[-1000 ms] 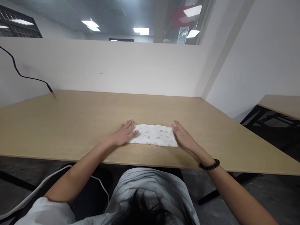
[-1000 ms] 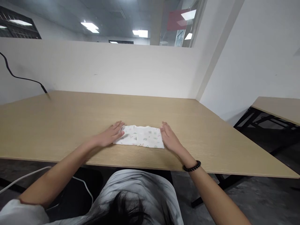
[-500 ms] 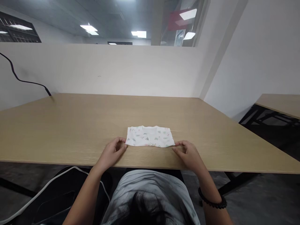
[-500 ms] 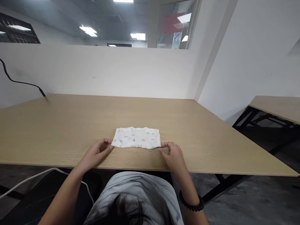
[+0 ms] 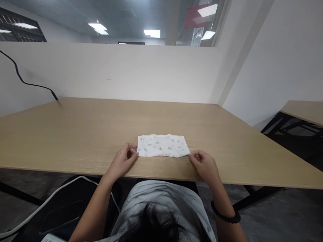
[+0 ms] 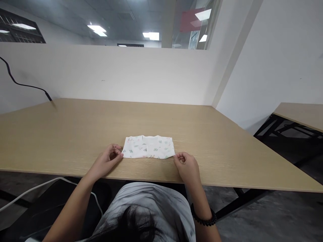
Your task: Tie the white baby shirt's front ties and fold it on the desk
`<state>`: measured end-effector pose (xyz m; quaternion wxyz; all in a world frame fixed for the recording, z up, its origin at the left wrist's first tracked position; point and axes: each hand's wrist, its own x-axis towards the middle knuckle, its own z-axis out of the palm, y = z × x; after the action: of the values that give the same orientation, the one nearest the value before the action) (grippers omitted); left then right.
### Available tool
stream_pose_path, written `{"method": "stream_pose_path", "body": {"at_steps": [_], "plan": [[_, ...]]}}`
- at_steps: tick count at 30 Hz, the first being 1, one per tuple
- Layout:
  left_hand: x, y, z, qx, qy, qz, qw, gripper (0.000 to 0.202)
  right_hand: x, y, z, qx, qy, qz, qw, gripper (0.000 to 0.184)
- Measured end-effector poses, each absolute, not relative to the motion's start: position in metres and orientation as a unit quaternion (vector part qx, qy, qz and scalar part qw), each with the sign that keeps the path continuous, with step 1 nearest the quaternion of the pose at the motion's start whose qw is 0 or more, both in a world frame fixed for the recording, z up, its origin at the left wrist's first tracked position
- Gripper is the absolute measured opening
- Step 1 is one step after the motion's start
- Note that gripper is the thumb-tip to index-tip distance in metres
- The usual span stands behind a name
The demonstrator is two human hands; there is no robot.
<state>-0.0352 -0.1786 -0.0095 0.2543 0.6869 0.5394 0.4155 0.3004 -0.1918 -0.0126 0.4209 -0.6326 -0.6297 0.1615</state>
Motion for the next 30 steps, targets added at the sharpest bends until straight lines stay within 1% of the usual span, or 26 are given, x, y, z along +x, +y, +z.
{"method": "stream_pose_path", "body": {"at_steps": [3,5,7,9,10,12,13,15,17,20,24,26,30], "plan": [[-0.035,-0.181,-0.008,0.696,0.554,0.4,0.22,0.023,0.306,-0.193,-0.013,-0.635,-0.642,0.15,0.402,0.033],[-0.031,-0.183,-0.008,0.699,0.577,0.395,0.15,0.022,0.306,-0.194,-0.011,-0.645,-0.639,0.105,0.407,0.033],[-0.022,-0.188,-0.006,0.708,0.585,0.391,0.059,0.027,0.302,-0.193,-0.009,-0.633,-0.651,0.055,0.416,0.035],[-0.007,-0.195,-0.005,0.742,0.559,0.37,0.007,0.04,0.293,-0.193,-0.007,-0.581,-0.704,0.038,0.407,0.043],[0.002,-0.198,-0.003,0.769,0.537,0.348,0.006,0.048,0.288,-0.192,-0.006,-0.547,-0.741,0.042,0.387,0.052],[0.018,-0.204,-0.001,0.828,0.487,0.275,0.031,0.064,0.275,-0.193,-0.006,-0.492,-0.809,0.058,0.317,0.066],[0.025,-0.206,0.0,0.852,0.465,0.235,0.045,0.07,0.269,-0.193,-0.006,-0.478,-0.831,0.063,0.277,0.069],[0.033,-0.208,0.001,0.881,0.437,0.17,0.066,0.074,0.261,-0.195,-0.006,-0.474,-0.852,0.066,0.212,0.068],[0.035,-0.208,0.002,0.886,0.437,0.135,0.074,0.072,0.258,-0.195,-0.008,-0.485,-0.853,0.066,0.18,0.067],[0.031,-0.208,0.003,0.875,0.462,0.123,0.078,0.074,0.262,-0.193,-0.011,-0.494,-0.848,0.066,0.177,0.067],[0.024,-0.208,0.002,0.87,0.47,0.121,0.087,0.076,0.267,-0.188,-0.014,-0.506,-0.838,0.055,0.198,0.058],[0.022,-0.203,0.003,0.865,0.478,0.12,0.095,0.08,0.263,-0.185,-0.011,-0.513,-0.834,0.045,0.199,0.056],[0.022,-0.178,0.007,0.831,0.533,0.13,0.098,0.091,0.242,-0.176,0.005,-0.519,-0.834,0.032,0.182,0.062]]}}
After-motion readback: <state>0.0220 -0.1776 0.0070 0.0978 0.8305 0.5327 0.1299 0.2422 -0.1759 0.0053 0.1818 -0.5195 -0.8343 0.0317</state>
